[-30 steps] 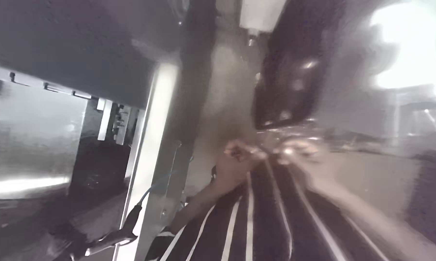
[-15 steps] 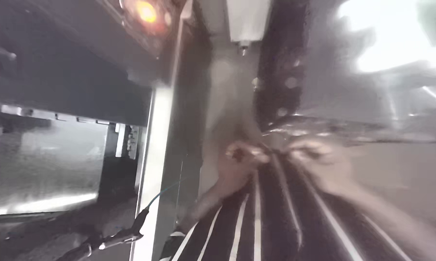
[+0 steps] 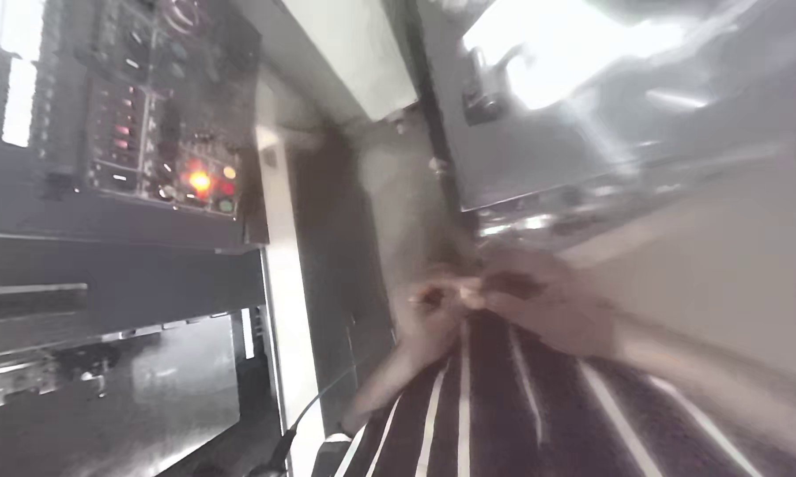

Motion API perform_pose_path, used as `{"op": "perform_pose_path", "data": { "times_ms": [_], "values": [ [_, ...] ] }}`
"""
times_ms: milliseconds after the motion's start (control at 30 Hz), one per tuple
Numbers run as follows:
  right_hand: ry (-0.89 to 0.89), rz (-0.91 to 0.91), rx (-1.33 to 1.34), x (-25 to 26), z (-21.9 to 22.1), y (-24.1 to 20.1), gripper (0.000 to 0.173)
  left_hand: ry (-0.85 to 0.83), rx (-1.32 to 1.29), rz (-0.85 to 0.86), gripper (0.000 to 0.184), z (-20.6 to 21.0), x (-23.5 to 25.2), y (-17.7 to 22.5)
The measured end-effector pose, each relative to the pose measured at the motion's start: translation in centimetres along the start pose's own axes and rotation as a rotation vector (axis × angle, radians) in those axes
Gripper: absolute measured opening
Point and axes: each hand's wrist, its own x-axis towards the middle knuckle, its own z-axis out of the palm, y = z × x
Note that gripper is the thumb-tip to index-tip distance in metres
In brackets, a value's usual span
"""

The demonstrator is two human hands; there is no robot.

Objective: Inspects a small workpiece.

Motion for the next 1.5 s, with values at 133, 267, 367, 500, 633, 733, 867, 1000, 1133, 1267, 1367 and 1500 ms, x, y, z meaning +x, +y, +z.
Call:
{"op": "perform_pose_path", "data": {
  "times_ms": [133, 267, 367, 500, 633, 733, 867, 1000, 1133, 1267, 1367, 1500],
  "values": [
    [0.005, 0.032, 0.0, -1.6, -2.5, -0.6, 0.011, -0.032, 0.015, 0.009, 0.012, 2.9, 0.7, -0.6],
    [0.057, 0.124, 0.044, -3.0, -4.7, -1.8, 0.009, -0.089, 0.0, 0.007, 0.009, 5.6, 1.2, -1.3],
    [0.09, 0.11, 0.139, -3.9, -5.9, -1.9, 0.01, -0.1, 0.05, 0.012, 0.012, 7.2, 1.4, -1.6],
    [0.137, 0.056, 0.118, -4.8, -7.0, -2.3, 0.007, -0.147, 0.03, 0.014, 0.014, 8.8, 1.7, -2.2],
    [0.171, 0.082, 0.115, -5.6, -8.1, -2.4, 0.008, -0.15, 0.055, 0.006, 0.013, 9.9, 1.7, -2.6],
    [0.175, 0.069, 0.133, -5.6, -8.5, -2.6, 0.009, -0.151, 0.042, 0.006, 0.013, 10.3, 1.8, -2.8],
    [0.162, 0.025, 0.143, -5.4, -8.7, -2.5, 0.007, -0.149, -0.01, 0.01, 0.014, 10.6, 1.9, -3.0],
    [0.151, 0.046, 0.149, -5.4, -8.7, -2.6, 0.009, -0.148, -0.052, -0.021, 0.024, 10.6, 1.8, -3.2],
    [0.148, 0.027, 0.169, -5.1, -8.6, -2.3, 0.008, -0.113, -0.007, 0.001, 0.009, 10.2, 1.6, -3.6],
    [0.134, 0.032, 0.166, -4.8, -8.5, -2.1, 0.007, -0.093, -0.018, 0.005, 0.007, 10.2, 1.9, -3.4],
    [0.133, 0.038, 0.162, -4.6, -8.4, -2.0, 0.006, -0.104, -0.025, 0.009, 0.006, 9.9, 2.0, -3.5],
    [0.132, 0.08, 0.17, -4.5, -8.6, -2.2, 0.008, -0.163, -0.043, -0.008, 0.015, 9.5, 2.1, -3.8]
  ]
}}
